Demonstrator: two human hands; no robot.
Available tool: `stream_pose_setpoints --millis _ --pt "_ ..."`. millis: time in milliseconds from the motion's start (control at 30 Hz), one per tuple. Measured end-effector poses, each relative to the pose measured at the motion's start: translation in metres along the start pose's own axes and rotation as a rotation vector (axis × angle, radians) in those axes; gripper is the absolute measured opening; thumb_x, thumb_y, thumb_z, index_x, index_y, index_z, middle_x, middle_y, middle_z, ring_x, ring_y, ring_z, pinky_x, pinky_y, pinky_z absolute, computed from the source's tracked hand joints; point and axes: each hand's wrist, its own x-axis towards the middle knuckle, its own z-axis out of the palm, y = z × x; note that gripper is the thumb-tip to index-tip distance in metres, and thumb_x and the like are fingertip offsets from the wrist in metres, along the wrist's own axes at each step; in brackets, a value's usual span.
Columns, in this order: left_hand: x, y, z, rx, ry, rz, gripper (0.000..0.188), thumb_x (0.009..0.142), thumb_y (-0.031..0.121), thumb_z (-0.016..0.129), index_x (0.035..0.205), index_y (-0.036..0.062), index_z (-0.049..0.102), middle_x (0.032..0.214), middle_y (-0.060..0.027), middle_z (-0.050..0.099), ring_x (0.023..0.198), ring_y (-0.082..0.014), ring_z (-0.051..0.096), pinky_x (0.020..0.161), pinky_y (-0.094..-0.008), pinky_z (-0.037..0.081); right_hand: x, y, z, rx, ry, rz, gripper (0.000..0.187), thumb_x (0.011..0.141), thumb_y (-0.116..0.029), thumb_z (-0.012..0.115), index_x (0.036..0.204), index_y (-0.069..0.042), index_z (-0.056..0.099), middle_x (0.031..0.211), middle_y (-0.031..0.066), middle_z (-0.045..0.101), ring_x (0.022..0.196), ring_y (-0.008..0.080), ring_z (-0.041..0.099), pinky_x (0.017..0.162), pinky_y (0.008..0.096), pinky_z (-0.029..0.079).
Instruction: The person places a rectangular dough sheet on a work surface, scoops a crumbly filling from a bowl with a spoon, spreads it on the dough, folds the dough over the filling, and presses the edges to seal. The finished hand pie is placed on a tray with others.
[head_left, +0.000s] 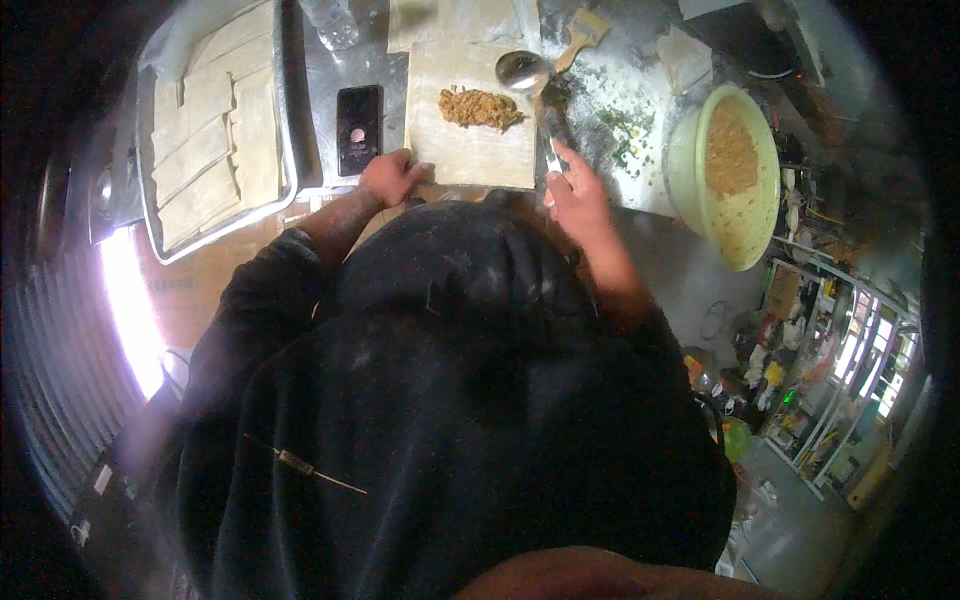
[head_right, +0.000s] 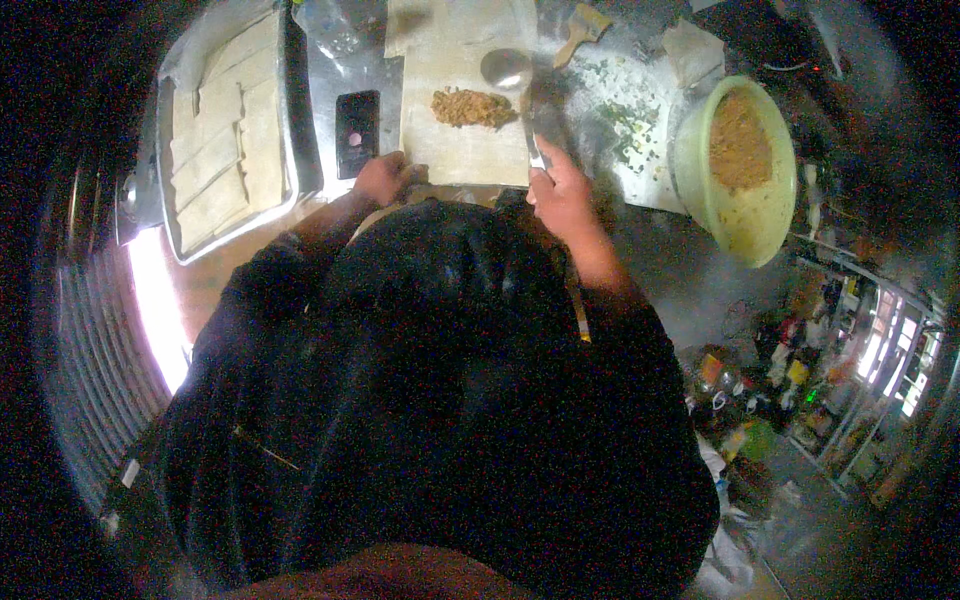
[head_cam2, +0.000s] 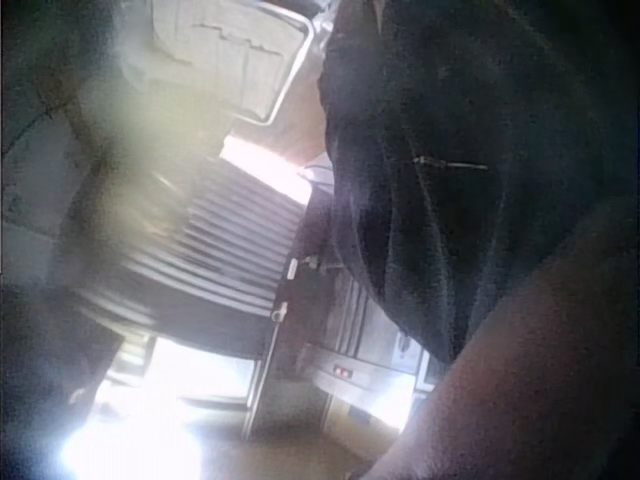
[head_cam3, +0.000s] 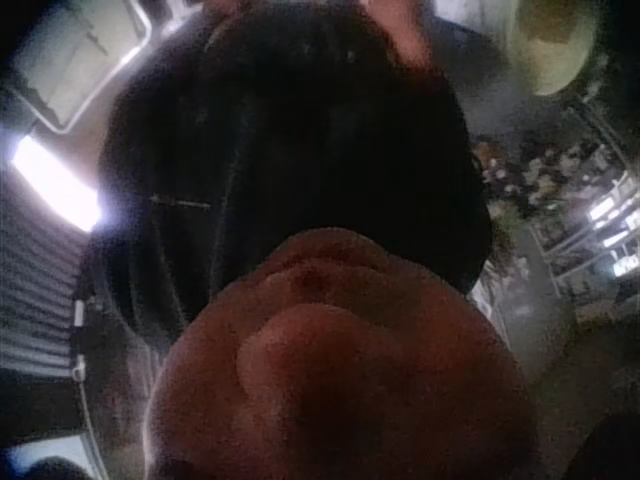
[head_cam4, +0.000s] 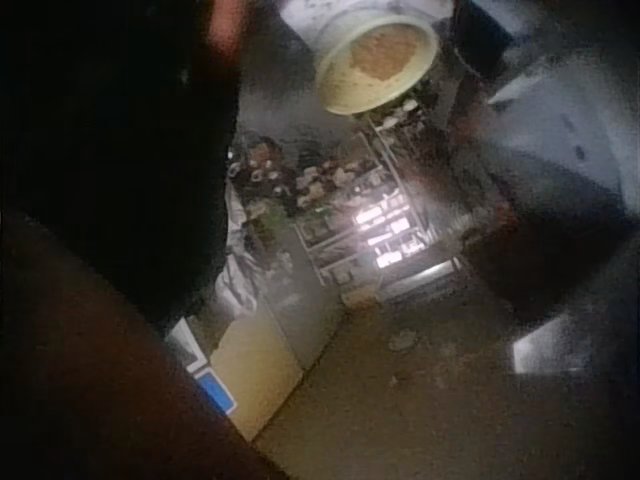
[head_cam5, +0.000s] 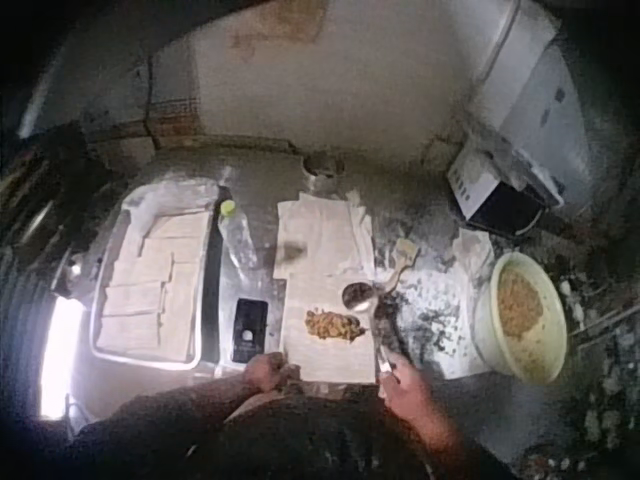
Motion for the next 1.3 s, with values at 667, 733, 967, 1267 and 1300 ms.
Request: stream_pose_setpoints --millis 667,733,967,1267,1300 --pt "-0.006 0.004 0.001 -0.053 0.035 -0.021 0.052 0.093 0.054 0.061 0.095 0.0019 0.066 0.09 -0.0222 0.07 0.09 -0.0408 0.068 0.08 -0.0467 0.053 0.026 -0.008 -0.015 -0.441 -0.083 -0.075 0.039 0.1 -0.02 0.057 0.137 -0.011 0.061 0.089 0.0095 0.071 0.075 0.0193 0.063 0.075 0.0348 0.053" --pt "-0.009 0.005 0.001 -0.039 0.044 -0.02 0.053 0.093 0.054 0.06 0.095 0.0017 0.066 0.091 -0.0221 0.07 0.09 -0.0407 0.068 0.08 -0.0469 0.053 0.023 -0.01 -0.02 -0.111 -0.059 0.379 0.037 0.101 -0.02 0.056 0.137 -0.011 0.062 0.082 0.0034 0.066 0.068 0.0159 0.059 0.067 0.0322 0.051" --pt "-0.009 0.007 -0.001 -0.029 0.016 -0.049 0.051 0.094 0.054 0.058 0.097 0.0034 0.066 0.092 -0.0217 0.07 0.092 -0.0414 0.067 0.081 -0.0478 0.053 0.055 -0.026 0.022 -0.61 -0.25 -0.228 0.039 0.096 -0.02 0.06 0.132 -0.006 0.064 0.111 0.0197 0.07 0.1 0.0306 0.067 0.09 0.0387 0.052" --pt "-0.007 0.003 0.004 0.011 0.076 0.008 0.047 0.094 0.051 0.059 0.094 0.0036 0.064 0.09 -0.0218 0.07 0.091 -0.0418 0.067 0.08 -0.0494 0.052 0.106 -0.037 0.026 -0.676 -0.173 -0.201 0.039 0.093 -0.02 0.064 0.129 -0.005 0.066 0.104 0.019 0.074 0.094 0.0252 0.07 0.086 0.0382 0.053" --pt "-0.008 0.003 0.004 0.004 0.09 0.014 0.047 0.094 0.05 0.059 0.093 0.0036 0.064 0.09 -0.0217 0.07 0.091 -0.0417 0.067 0.08 -0.0495 0.052 0.104 -0.032 0.023 -0.752 -0.188 -0.247 0.039 0.093 -0.02 0.064 0.13 -0.005 0.065 0.103 0.0178 0.074 0.094 0.0251 0.069 0.086 0.0387 0.053"
